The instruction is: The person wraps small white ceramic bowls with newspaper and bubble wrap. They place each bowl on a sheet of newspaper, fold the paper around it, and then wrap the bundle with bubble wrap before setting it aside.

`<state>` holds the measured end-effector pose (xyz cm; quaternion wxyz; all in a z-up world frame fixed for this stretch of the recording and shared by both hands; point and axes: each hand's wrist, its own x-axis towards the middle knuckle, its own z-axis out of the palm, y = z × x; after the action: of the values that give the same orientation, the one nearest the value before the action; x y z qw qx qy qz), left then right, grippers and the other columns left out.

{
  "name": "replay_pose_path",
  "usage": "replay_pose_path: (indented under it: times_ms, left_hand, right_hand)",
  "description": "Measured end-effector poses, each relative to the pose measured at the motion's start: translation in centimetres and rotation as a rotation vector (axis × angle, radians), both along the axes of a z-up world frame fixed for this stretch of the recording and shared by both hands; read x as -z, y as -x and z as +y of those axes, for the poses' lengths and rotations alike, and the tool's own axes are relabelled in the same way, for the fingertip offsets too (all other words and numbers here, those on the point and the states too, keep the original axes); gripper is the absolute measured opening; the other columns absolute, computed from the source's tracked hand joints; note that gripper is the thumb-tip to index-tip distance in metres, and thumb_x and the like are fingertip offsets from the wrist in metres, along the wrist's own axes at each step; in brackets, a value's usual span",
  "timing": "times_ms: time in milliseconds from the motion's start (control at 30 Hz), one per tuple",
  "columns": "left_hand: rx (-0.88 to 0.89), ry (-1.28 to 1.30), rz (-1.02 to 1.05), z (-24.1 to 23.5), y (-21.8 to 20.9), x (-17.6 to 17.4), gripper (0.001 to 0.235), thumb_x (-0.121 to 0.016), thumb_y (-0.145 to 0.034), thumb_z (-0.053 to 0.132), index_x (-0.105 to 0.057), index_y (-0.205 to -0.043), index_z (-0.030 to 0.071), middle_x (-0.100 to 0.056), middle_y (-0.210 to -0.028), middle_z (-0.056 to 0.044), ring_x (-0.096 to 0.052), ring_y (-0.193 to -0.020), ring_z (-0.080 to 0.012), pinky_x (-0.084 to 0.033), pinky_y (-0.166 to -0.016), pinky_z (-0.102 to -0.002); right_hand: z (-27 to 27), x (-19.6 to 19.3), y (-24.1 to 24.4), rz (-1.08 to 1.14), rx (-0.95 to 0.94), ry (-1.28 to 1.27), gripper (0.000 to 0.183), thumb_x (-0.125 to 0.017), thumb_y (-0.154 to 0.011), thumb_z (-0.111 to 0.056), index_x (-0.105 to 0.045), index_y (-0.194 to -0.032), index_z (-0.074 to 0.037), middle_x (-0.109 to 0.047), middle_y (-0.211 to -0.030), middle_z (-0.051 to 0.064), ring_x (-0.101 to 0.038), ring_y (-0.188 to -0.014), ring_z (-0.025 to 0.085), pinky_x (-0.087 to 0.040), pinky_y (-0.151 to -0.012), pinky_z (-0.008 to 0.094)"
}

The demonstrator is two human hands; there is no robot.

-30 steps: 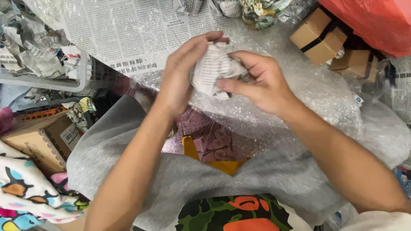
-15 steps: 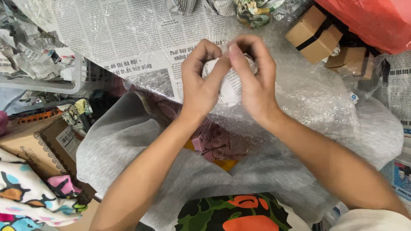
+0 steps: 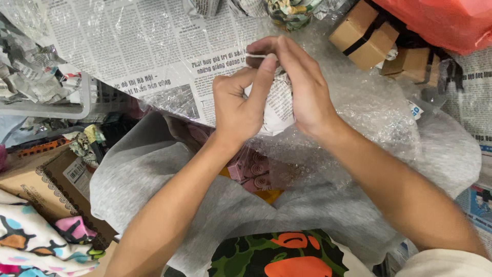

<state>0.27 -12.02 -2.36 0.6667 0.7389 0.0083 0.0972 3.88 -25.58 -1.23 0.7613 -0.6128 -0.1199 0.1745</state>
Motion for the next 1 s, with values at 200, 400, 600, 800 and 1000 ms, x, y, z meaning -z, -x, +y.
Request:
replay_pose_path:
  times_ms: [200, 400, 600, 800, 1000]
  left_hand:
    - [-0.005, -0.039, -0.021, 0.2, -0.2, -0.1, 0.031, -0.064, -0.106, 0.014, -0.073, -0.082, -0.003, -0.060, -0.062, -0.001, -0.051, -0.058, -0.0034, -0.038, -0.052, -0.029]
    - [-0.040, -0.061, 0.103, 0.0, -0.3, 0.3, 0.040, -0.059, -0.108, 0.015, -0.064, -0.073, -0.004, -0.052, -0.056, -0.001, -0.044, -0.056, -0.0048, -0.036, -0.051, -0.029]
    - [0.251, -0.007, -0.066, 2.0, -0.2, -1.5, 0.029, -0.060, -0.110, 0.021, -0.065, -0.092, -0.001, -0.064, -0.083, -0.006, -0.059, -0.075, -0.0102, -0.047, -0.070, -0.027]
    - [0.344, -0.171, -0.248, 2.3, 0.1, -2.4, 0.039, -0.087, -0.081, 0.035, -0.068, -0.089, 0.002, -0.065, -0.078, -0.010, -0.066, -0.070, -0.0206, -0.050, -0.068, -0.032]
    - [0.447, -0.110, -0.108, 2.2, 0.0, -2.7, 0.030, -0.088, -0.084, 0.031, -0.074, -0.090, 0.005, -0.071, -0.076, -0.006, -0.071, -0.066, -0.0167, -0.052, -0.062, -0.030]
  right_hand:
    - [-0.5, 0.5, 0.0, 0.150, 0.018, 0.196, 0.070, -0.037, -0.102, -0.063, -0.057, -0.135, -0.005, -0.066, -0.124, 0.014, -0.057, -0.127, 0.017, -0.035, -0.110, 0.034]
    - [-0.3, 1.0, 0.3, 0.475, -0.009, 0.131, 0.070, -0.060, -0.097, -0.055, -0.066, -0.121, 0.010, -0.072, -0.094, 0.022, -0.070, -0.079, 0.025, -0.057, -0.066, 0.038]
    - [-1.0, -0.1, -0.5, 0.674, 0.047, -0.122, 0.051, -0.060, -0.097, -0.045, -0.067, -0.118, 0.001, -0.076, -0.094, 0.008, -0.073, -0.081, 0.014, -0.062, -0.070, 0.029]
    - [-0.9, -0.7, 0.3, 0.774, -0.061, -0.337, 0.036, -0.065, -0.101, -0.038, -0.068, -0.109, -0.003, -0.072, -0.094, 0.007, -0.071, -0.082, 0.015, -0.059, -0.074, 0.032]
    - [-1.3, -0.6, 0.5, 0.871, -0.050, -0.321, 0.031, -0.067, -0.100, -0.036, -0.069, -0.101, -0.005, -0.071, -0.088, 0.005, -0.069, -0.075, 0.015, -0.056, -0.065, 0.031]
